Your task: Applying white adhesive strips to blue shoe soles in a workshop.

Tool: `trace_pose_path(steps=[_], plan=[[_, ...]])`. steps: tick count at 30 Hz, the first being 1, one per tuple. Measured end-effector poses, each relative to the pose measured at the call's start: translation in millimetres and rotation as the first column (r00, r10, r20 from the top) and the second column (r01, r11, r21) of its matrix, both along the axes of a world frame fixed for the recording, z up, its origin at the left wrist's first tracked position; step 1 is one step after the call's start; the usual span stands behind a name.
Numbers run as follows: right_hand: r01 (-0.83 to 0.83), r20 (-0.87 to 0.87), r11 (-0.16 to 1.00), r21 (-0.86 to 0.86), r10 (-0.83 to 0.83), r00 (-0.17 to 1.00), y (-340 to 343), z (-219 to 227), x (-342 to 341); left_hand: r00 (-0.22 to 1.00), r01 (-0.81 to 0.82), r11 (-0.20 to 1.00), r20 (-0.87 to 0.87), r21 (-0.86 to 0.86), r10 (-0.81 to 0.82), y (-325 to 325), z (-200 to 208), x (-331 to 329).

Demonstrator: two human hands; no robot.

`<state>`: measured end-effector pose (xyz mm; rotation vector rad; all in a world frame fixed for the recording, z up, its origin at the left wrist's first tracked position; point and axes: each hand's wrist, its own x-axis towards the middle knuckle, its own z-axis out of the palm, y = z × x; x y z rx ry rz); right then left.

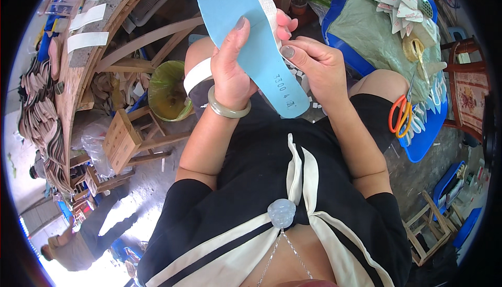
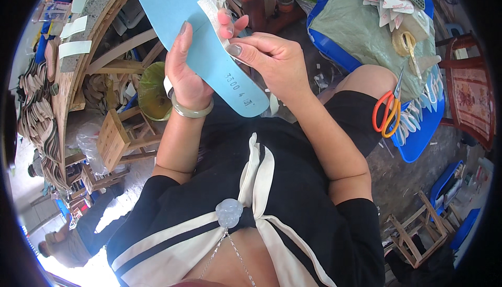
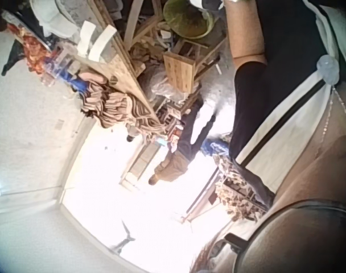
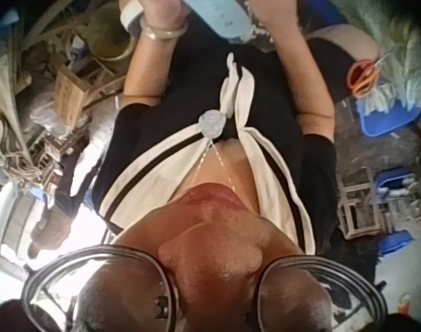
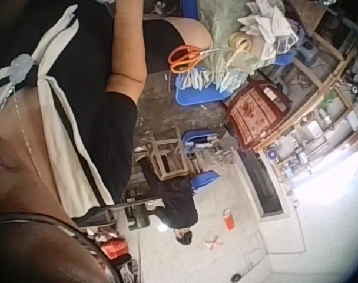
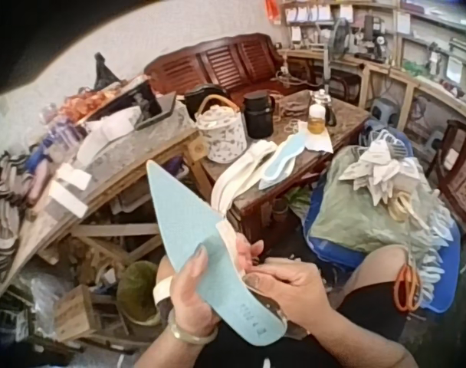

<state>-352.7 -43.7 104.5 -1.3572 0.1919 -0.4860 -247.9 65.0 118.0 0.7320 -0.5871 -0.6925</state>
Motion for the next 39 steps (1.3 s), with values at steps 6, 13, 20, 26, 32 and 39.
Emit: trace_pose_path(steps=[6,13,20,26,32,39], plan=[[-0.123,-0.053,0.953,0.277,0.143,0.988,-11.5,3.5,-4.7,0.997,-0.016,0.996,0.075,0.089,0.010,5.0,5.0,-1.0],[-0.070,-0.104,0.968,0.242,0.097,0.990,0.8,-5.1,-4.7,0.992,-0.109,0.988,0.071,0.110,0.101,3.9,12.7,-5.0],[-0.158,-0.194,0.949,0.274,0.215,0.957,-6.9,2.9,-7.4,0.965,-0.120,0.988,0.245,0.098,0.093,3.1,12.6,-4.1],[0.005,-0.058,0.912,-0.409,-0.031,0.998,0.8,-6.1,-7.7,0.964,-0.086,0.995,0.258,0.053,0.070,-0.7,0.8,-9.2],[-0.021,0.115,0.922,-0.388,0.071,0.991,-16.9,-2.1,9.9,0.997,0.048,0.978,-0.061,0.205,-0.037,0.6,3.4,-6.1],[-0.173,-0.084,0.982,-0.069,0.167,0.982,-24.1,9.9,13.1,0.999,0.024,0.985,0.017,0.172,-0.027,-3.9,-4.2,-0.5]])
